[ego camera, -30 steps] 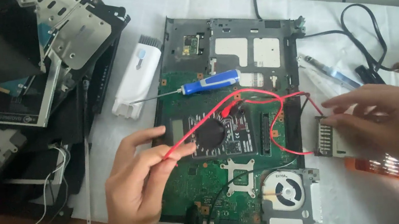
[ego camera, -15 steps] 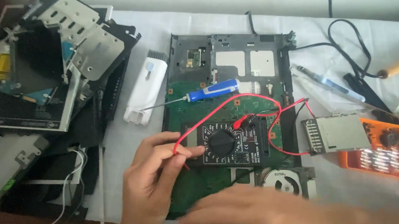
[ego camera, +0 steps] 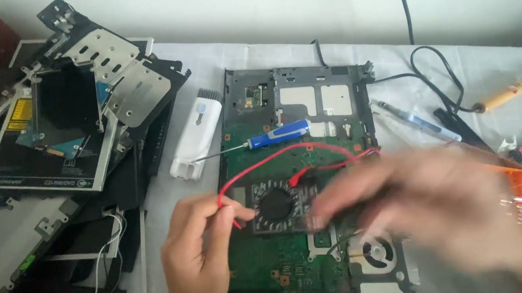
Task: Diagnosing and repairing a laptop motherboard using a multimeter and handling internal components like RAM modules.
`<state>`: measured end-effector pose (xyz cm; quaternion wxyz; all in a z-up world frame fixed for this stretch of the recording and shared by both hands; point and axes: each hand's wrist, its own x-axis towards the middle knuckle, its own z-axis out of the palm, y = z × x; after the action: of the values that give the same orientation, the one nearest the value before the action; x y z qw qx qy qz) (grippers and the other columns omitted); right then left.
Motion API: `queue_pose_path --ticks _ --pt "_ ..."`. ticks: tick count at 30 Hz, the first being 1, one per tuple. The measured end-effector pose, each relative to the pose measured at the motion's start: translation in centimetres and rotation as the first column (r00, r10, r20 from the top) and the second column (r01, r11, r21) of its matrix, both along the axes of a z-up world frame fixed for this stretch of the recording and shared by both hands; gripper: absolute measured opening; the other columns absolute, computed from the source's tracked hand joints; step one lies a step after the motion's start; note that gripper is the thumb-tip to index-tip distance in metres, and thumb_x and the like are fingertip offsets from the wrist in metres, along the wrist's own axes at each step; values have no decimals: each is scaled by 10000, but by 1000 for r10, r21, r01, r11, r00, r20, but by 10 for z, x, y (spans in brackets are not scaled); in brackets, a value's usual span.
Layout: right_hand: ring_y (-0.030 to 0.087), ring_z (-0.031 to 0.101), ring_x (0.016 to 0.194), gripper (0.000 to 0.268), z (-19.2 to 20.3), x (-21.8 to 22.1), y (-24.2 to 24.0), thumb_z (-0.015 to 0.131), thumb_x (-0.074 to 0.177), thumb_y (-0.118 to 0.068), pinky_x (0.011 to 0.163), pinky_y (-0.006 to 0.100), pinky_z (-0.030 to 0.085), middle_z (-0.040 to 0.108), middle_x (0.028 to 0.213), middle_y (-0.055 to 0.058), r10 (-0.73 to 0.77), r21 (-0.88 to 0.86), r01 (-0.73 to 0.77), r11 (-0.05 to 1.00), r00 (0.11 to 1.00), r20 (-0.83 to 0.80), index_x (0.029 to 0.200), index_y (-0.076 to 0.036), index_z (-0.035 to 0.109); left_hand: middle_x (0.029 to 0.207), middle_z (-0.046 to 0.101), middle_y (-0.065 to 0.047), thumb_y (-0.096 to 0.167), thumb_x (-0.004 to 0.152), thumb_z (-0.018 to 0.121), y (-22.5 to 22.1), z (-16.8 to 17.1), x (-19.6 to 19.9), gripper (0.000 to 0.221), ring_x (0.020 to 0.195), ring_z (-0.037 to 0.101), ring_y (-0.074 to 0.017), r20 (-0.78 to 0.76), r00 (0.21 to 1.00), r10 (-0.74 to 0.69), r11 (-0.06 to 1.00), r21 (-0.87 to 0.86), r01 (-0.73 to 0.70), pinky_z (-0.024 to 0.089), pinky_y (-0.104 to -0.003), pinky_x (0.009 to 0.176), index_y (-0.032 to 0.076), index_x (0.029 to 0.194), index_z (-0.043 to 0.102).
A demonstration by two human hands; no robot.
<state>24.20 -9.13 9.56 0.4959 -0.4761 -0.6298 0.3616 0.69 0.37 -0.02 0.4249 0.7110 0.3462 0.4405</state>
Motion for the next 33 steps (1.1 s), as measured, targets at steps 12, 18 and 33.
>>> queue_pose_path --ticks 12,18,33 --pt "66 665 704 318 -48 44 71 712 910 -102 453 195 456 821 1003 29 -423 -282 442 852 897 127 1228 -105 718 769 741 -164 69 1057 410 2 -30 -12 186 686 735 -237 276 942 190 965 -231 -127 557 -312 819 -15 1107 568" --pt "218 752 1037 261 -56 51 71 620 948 35 980 314 617 765 1059 146 -224 -101 225 969 974 18 1207 3 627 692 700 -191 175 1100 412 6 -27 -16 261 642 629 -214 282 920 274 898 -417 -140 481 -315 809 -33 1091 569" --pt "198 777 985 294 -49 46 72 633 932 21 926 298 641 784 1048 143 -228 -16 236 972 950 212 1225 26 622 647 659 -186 152 1092 421 7 -33 -14 248 581 628 -243 248 919 307 881 -438 -177 501 -329 690 -48 1071 566"
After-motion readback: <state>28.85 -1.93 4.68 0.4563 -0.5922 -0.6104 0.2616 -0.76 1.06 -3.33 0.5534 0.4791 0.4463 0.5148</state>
